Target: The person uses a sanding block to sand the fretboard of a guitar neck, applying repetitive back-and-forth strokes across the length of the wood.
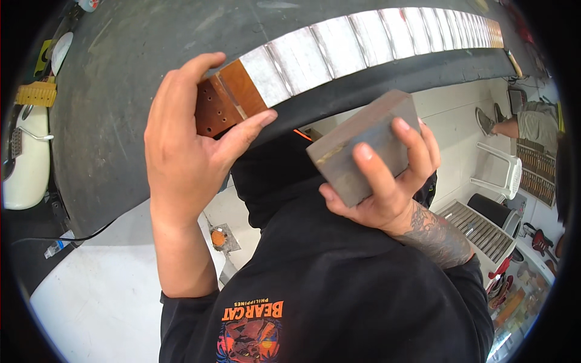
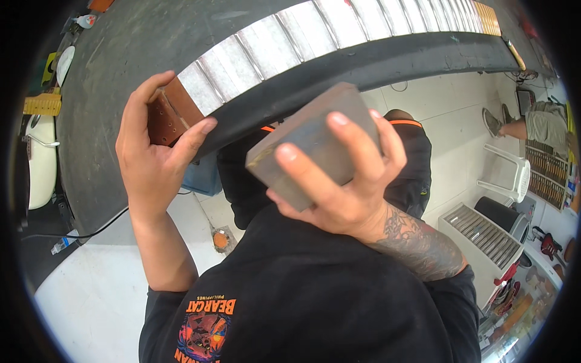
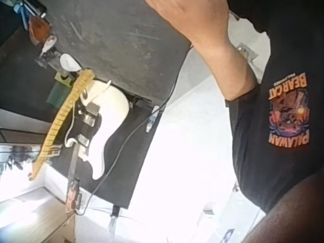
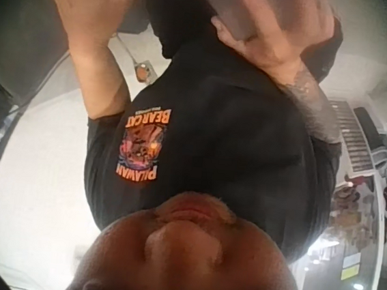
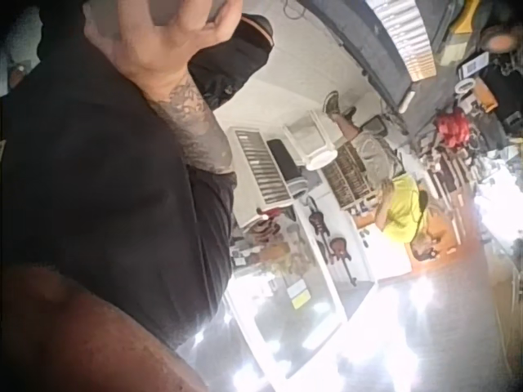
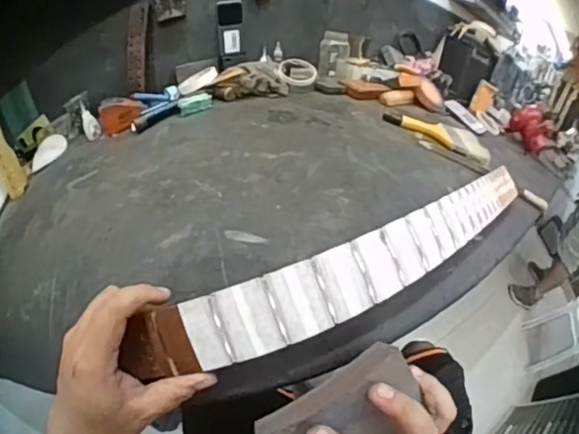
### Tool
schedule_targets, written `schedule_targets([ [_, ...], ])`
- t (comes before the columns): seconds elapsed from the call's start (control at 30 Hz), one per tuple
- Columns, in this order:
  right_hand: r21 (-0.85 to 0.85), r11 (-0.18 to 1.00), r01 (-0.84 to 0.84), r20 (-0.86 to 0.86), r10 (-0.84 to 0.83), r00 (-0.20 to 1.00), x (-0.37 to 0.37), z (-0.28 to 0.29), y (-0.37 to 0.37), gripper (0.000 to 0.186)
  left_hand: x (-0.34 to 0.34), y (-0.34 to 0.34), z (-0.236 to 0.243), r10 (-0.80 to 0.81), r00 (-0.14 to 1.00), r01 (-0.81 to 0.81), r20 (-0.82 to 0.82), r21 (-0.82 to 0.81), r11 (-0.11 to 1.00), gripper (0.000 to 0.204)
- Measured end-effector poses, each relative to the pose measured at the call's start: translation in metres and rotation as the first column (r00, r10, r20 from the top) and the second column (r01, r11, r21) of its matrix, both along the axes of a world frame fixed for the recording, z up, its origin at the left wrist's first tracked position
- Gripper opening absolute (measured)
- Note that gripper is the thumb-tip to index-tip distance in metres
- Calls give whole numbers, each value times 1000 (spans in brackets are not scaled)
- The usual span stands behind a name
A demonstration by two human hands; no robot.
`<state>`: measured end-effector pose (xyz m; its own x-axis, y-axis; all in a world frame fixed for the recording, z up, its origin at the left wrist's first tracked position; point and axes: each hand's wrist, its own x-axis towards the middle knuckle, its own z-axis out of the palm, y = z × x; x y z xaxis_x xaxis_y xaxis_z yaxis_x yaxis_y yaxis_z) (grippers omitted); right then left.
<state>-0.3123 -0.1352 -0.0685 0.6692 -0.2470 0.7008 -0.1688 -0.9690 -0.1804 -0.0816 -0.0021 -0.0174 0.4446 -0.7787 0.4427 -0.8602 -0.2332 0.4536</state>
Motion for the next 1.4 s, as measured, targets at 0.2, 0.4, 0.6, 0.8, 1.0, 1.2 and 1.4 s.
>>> schedule_targets([
  [0.2, 18, 1000, 21, -153, -18, 988, -19, 10, -20, 87, 3, 3, -3, 47, 994, -48, 96, 4, 999, 60],
  [0.4, 15, 1000, 1, -178, 2, 984, -22, 17, -30, 89, 5, 2, -3, 24, 983, -33, 180, 49, 998, 59],
  [0.6, 40, 999, -4, -130, 9, 992, 15, 44, -39, 81, 5, 2, 0, 10, 994, -18, 111, 71, 997, 61],
  [0.8, -10, 1000, 25, -124, -26, 992, 39, 49, -40, 70, 6, 1, 1, -9, 999, 5, 44, 86, 996, 64],
  [1.0, -35, 996, 76, -172, -81, 982, 44, 54, -42, 64, 4, -1, 1, -2, 1000, 1, 10, 113, 994, 68],
  [1.2, 38, 992, 124, -105, -120, 987, 117, 63, -63, 62, 4, -1, 4, 9, 1000, -9, 3, 144, 990, 72],
  [1.4, 60, 991, 120, -164, -109, 981, 51, 59, -38, 63, 0, -2, 8, 16, 1000, -18, 13, 172, 985, 74],
])
